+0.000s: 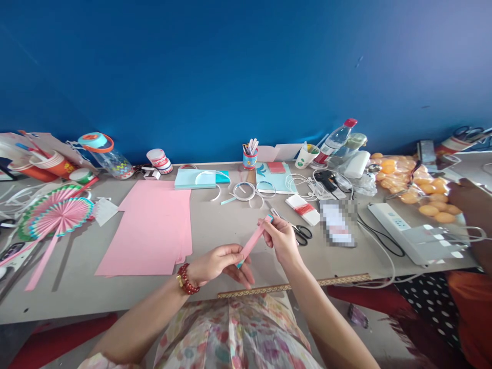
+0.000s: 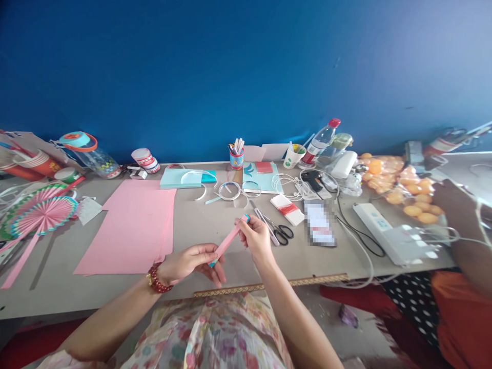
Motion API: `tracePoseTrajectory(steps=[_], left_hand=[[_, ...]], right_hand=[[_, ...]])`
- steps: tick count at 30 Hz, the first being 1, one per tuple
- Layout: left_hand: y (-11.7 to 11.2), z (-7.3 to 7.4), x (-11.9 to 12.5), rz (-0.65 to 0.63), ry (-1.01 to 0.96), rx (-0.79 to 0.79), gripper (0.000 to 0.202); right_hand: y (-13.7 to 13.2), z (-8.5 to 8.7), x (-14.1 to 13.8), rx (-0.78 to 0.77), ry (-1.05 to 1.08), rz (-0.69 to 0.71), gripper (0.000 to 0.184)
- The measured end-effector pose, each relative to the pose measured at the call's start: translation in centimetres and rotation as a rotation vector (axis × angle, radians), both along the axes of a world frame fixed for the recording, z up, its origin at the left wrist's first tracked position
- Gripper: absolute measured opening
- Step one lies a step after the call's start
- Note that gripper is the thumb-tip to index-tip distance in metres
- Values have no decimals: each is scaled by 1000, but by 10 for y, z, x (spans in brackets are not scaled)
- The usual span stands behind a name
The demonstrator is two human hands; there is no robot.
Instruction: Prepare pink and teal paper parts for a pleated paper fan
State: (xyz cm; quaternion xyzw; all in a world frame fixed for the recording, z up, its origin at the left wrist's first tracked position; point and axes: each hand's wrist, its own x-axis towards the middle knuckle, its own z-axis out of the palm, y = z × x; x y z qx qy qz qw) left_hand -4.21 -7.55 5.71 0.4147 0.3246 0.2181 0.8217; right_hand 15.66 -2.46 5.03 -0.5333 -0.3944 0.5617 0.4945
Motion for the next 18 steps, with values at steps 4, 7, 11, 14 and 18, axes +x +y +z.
tracePoseTrajectory(steps=[4,7,11,14,18], left_hand=[[-4,-1,2,22,27,69,41],[-8,0,5,47,64,149,42],[-11,0,8,82,151,255,42],[-12,-2,8,97,173,280,42],[-11,-4,7,99,159,214,48]], right_hand=[[0,0,0,23,2,-19,35],[-2,1,0,51,1,-32,33],[-5,2,-1,107,-9,-44,31],[-6,3,0,144,-14,-48,30],[-5,2,2,172,-18,-45,28]])
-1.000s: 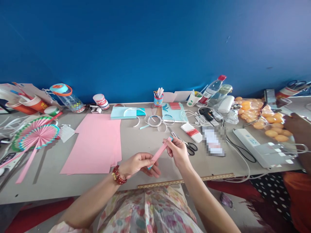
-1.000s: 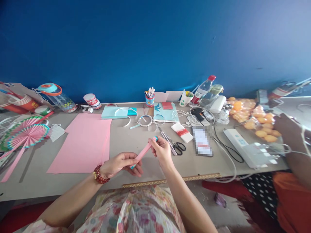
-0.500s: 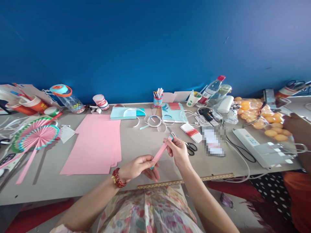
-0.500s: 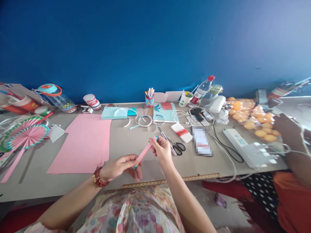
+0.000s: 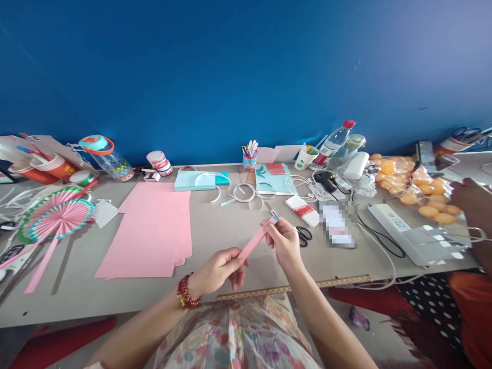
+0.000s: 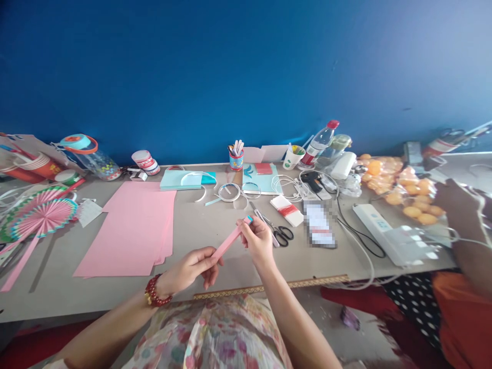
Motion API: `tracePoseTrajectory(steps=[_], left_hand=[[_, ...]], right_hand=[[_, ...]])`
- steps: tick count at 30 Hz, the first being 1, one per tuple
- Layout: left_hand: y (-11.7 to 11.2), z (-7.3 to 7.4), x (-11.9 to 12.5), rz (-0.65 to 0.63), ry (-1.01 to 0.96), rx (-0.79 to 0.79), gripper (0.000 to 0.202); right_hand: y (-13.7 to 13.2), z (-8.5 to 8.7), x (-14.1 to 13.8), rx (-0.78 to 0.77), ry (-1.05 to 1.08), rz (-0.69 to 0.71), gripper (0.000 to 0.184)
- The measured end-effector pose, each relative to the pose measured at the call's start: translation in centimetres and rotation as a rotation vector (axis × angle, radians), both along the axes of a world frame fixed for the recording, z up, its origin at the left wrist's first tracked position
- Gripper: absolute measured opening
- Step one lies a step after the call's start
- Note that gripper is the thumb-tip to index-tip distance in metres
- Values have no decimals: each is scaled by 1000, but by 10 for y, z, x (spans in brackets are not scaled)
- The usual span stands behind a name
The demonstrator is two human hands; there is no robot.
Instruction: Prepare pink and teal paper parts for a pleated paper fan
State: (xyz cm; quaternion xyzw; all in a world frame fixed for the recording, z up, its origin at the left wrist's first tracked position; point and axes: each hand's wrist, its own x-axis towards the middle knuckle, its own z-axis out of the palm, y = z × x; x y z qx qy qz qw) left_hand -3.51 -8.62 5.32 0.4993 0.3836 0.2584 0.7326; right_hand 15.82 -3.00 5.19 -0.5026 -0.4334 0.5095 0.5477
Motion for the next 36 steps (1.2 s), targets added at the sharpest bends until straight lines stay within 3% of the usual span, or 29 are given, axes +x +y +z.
tracePoseTrajectory(steps=[12,17,21,26,33,36], left_hand=[[0,5,-7,96,-23,-91,47],[-3,6,-10,175,116,46,49],[-9,4,-15,155,154,113,48],[-12,-4,-18,170,146,170,45],[-6,-13,-27,115,105,140,45],[-7,-15,-27,116,131,150,47]], right_hand=[[-2,5,0,23,-10,24,29],[1,7,5,-4,104,77,32],[-1,7,10,-20,116,141,36],[-3,8,9,19,90,102,40],[-1,6,8,-38,114,223,39],[-1,6,7,-27,89,187,40]])
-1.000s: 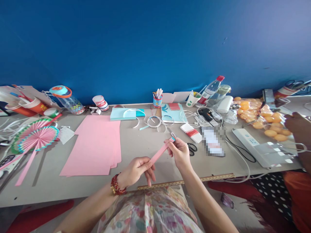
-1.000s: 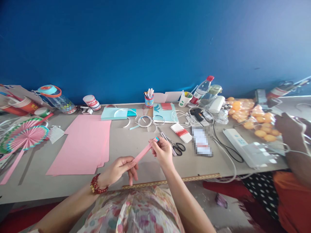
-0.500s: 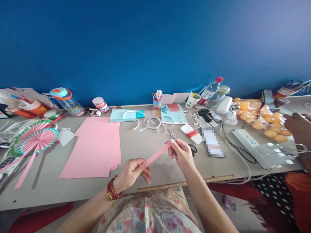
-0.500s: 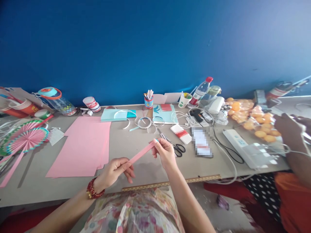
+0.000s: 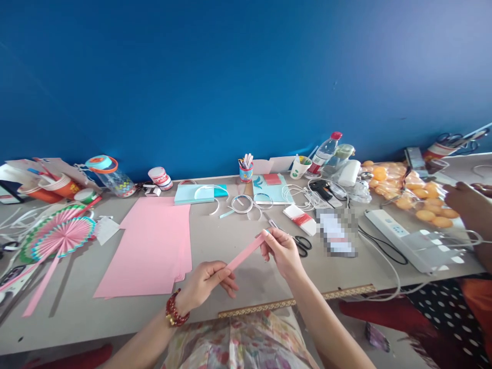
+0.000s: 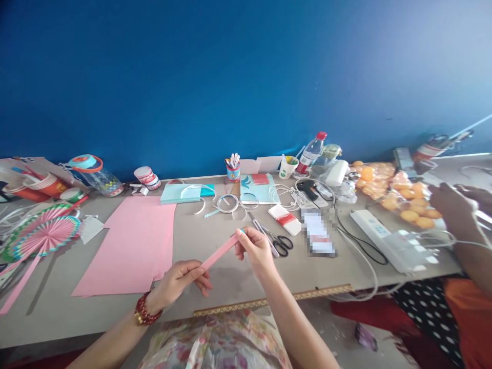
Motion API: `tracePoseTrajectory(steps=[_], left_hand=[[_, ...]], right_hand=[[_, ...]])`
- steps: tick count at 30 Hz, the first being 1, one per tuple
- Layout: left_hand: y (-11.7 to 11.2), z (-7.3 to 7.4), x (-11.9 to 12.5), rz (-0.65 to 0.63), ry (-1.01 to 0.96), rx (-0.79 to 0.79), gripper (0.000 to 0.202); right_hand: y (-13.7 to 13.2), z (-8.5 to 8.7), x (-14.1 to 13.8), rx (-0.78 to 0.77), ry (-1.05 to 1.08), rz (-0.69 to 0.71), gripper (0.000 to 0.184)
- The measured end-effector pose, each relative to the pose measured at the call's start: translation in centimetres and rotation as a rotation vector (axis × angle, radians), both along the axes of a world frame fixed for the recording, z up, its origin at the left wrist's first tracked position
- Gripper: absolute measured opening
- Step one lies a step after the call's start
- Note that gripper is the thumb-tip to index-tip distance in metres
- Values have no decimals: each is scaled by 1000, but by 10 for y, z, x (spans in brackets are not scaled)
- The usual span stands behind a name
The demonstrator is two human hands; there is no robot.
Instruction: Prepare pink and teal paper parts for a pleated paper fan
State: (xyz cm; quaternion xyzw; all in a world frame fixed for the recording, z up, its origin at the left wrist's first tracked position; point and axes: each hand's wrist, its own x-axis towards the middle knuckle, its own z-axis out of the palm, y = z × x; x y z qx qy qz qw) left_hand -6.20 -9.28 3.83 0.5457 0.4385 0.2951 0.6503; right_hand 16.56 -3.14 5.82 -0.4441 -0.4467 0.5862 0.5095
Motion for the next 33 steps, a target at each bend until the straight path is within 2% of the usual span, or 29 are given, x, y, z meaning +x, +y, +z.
tracePoseTrajectory(steps=[2,5,8,10,12,14,16,20,24,25,29,33], left_hand=[[2,0,-3,-29,31,29,47],[13,5,-17,-141,21,81,46],[29,18,-30,-213,-43,147,70],[37,30,-29,-105,55,244,69],[40,42,-18,-1,209,352,59],[39,51,-4,4,281,414,43],[36,54,9,37,312,412,29],[32,49,16,131,345,398,22],[33,41,15,195,310,378,20],[34,39,15,211,290,372,20],[37,31,19,264,185,341,19],[39,22,21,298,125,304,23]], right_hand=[[0,1,-1,27,-27,-33,41],[0,3,-2,57,-68,-49,42],[0,3,-5,90,-105,-47,41],[-1,2,-9,102,-118,-17,41],[-1,0,-13,111,-118,13,40],[-1,-3,-16,129,-120,28,40],[-1,-5,-17,146,-120,24,40],[-2,-13,-17,148,-54,56,41],[-8,-24,-28,80,129,144,57],[-10,-25,-32,56,148,159,56],[-12,-28,-44,33,106,173,30],[-9,-28,-45,29,52,161,28]])
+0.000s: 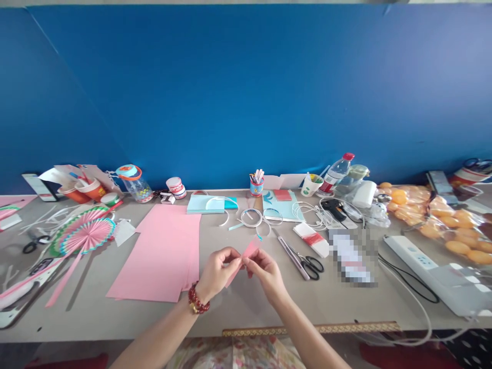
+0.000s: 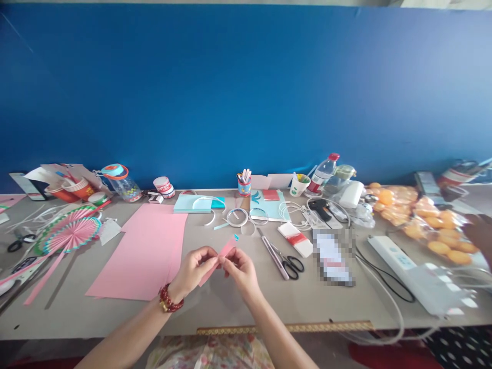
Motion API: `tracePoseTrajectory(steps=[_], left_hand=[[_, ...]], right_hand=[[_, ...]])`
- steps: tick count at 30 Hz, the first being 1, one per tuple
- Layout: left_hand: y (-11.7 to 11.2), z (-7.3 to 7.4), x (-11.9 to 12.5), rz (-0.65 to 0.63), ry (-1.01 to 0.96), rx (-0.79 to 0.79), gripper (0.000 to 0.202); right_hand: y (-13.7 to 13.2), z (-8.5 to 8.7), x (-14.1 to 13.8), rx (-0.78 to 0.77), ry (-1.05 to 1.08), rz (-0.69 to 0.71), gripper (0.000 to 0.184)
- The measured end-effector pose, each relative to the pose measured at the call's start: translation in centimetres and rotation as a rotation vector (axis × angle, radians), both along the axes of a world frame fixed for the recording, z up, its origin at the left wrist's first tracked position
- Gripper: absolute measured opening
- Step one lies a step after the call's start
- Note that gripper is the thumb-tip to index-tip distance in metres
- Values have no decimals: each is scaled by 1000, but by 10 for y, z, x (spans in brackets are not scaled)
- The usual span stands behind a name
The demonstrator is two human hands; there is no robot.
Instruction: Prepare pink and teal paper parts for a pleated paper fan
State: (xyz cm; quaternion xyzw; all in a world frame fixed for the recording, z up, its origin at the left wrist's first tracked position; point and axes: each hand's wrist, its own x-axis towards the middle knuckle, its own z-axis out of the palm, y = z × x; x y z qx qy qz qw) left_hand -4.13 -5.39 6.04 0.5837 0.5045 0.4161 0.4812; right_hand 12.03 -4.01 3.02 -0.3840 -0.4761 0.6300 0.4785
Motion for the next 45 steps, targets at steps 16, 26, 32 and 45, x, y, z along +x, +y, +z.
tracePoseTrajectory(steps=[16,26,32,45], left_hand=[[-1,-6,-4,3,11,-12,27],[-3,-4,-5,5,8,12,28],[-7,2,-6,-19,-22,31,31],[-9,1,-16,19,176,95,27]], right_hand=[[3,-4,-9,-3,-14,-48,34],[5,-6,-7,-52,-29,-4,36],[12,-9,-5,-28,-56,-119,38],[14,-20,-1,-56,5,-193,37]])
